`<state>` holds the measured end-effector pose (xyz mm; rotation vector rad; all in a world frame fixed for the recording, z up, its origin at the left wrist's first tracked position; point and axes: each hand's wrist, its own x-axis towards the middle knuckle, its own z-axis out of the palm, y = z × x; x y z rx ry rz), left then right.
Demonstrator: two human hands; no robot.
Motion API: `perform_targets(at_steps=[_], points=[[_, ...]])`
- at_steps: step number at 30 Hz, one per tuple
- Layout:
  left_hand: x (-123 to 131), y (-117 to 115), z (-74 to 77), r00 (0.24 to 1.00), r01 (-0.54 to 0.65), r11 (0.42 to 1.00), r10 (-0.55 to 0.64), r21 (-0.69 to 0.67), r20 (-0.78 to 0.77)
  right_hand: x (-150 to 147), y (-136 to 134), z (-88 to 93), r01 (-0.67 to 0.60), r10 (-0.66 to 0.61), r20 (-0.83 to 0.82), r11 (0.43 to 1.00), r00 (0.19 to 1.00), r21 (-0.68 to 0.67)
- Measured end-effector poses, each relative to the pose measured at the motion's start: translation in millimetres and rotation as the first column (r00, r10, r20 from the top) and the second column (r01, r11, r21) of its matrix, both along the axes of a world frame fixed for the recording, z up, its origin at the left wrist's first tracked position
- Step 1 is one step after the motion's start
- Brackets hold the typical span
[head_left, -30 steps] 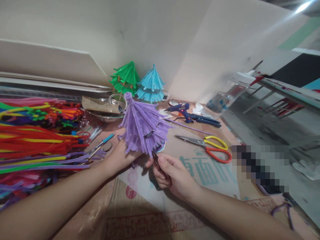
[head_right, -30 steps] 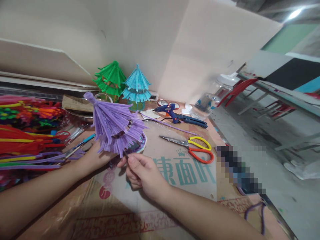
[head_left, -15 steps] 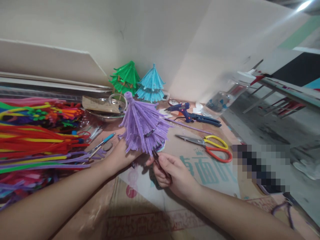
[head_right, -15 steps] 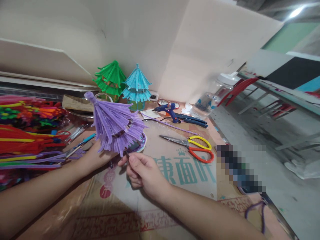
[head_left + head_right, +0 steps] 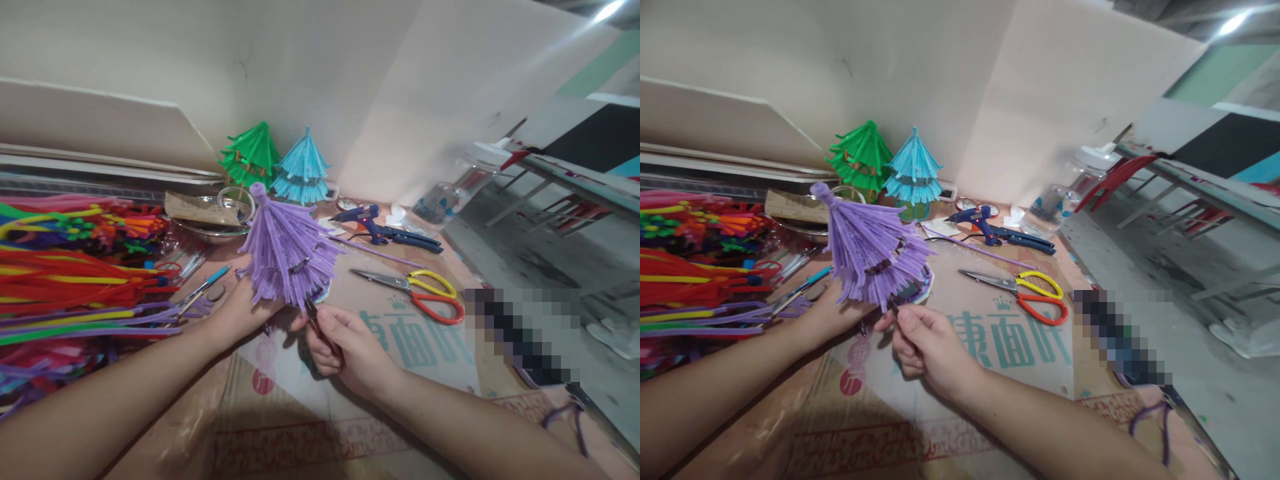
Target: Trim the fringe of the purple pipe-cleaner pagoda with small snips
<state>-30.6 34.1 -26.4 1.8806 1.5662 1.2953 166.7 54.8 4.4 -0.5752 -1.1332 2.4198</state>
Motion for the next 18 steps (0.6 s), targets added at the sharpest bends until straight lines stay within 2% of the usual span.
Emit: perform_targets(at_steps=[11, 18], points=[[0.6, 0.7, 0.4, 1.000, -0.009, 1.000, 0.009, -0.011, 0.003, -0.5, 0.4, -1.6, 0.000, 0.000, 0.013, 1.000, 1.000, 0.028], [-1.1, -0.3, -2.4, 1.000, -0.008, 1.000, 0.008, -0.013, 0.011, -0.7, 0.0, -1.8, 0.007, -0.007, 0.017, 1.000, 1.000, 0.001]])
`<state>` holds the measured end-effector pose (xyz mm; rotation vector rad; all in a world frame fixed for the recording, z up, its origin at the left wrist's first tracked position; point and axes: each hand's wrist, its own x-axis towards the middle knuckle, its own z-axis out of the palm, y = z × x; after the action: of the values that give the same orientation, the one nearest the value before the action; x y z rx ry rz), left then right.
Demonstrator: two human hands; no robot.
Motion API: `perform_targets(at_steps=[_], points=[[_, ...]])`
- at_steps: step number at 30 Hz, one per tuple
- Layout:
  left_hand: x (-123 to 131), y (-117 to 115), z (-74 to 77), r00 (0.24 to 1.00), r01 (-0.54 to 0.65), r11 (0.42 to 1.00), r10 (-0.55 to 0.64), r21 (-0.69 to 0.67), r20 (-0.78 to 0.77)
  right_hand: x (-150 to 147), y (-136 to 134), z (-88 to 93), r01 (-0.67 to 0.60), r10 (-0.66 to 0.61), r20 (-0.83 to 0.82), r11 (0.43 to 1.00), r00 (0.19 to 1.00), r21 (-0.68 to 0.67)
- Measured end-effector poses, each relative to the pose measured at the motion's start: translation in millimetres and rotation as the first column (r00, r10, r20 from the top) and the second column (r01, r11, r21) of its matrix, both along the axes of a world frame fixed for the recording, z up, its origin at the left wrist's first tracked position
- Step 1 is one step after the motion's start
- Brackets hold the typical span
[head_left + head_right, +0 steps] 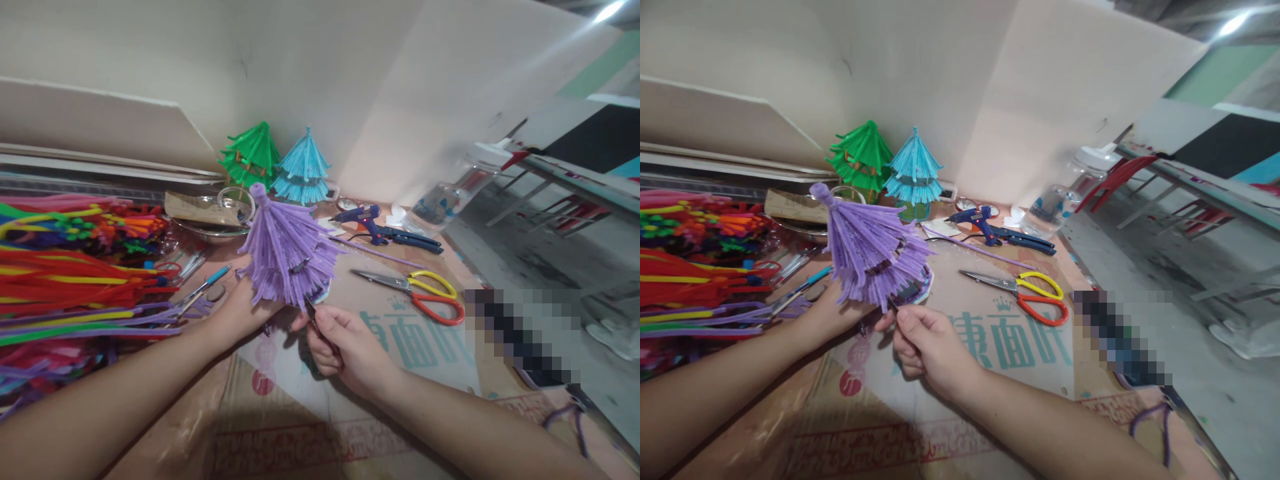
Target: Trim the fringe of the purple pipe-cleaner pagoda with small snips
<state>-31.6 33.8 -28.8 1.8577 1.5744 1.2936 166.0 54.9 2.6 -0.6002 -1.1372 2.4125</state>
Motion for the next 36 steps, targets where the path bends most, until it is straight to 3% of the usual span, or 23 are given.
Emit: perform_targets(at_steps=[13, 23, 36], points=[[-2.3, 1.3, -4.9, 1.000, -0.009, 1.000, 0.009, 0.023, -0.004, 1.3, 0.2, -0.4, -0.012, 0.012, -0.038, 1.000, 0.999, -0.006], [1.3, 0.2, 1.9, 1.000, 0.023, 1.000, -0.023, 0.005, -0.010, -2.2, 0.1, 0.6, -0.002, 0.001, -0.031, 1.000, 1.000, -0.028], [0.6, 0.4, -1.4, 0.999, -0.021, 1.000, 0.022, 0.014, -0.045, 1.2, 2.7, -4.1, -0.008, 0.010, -0.079, 1.000, 0.997, 0.028]])
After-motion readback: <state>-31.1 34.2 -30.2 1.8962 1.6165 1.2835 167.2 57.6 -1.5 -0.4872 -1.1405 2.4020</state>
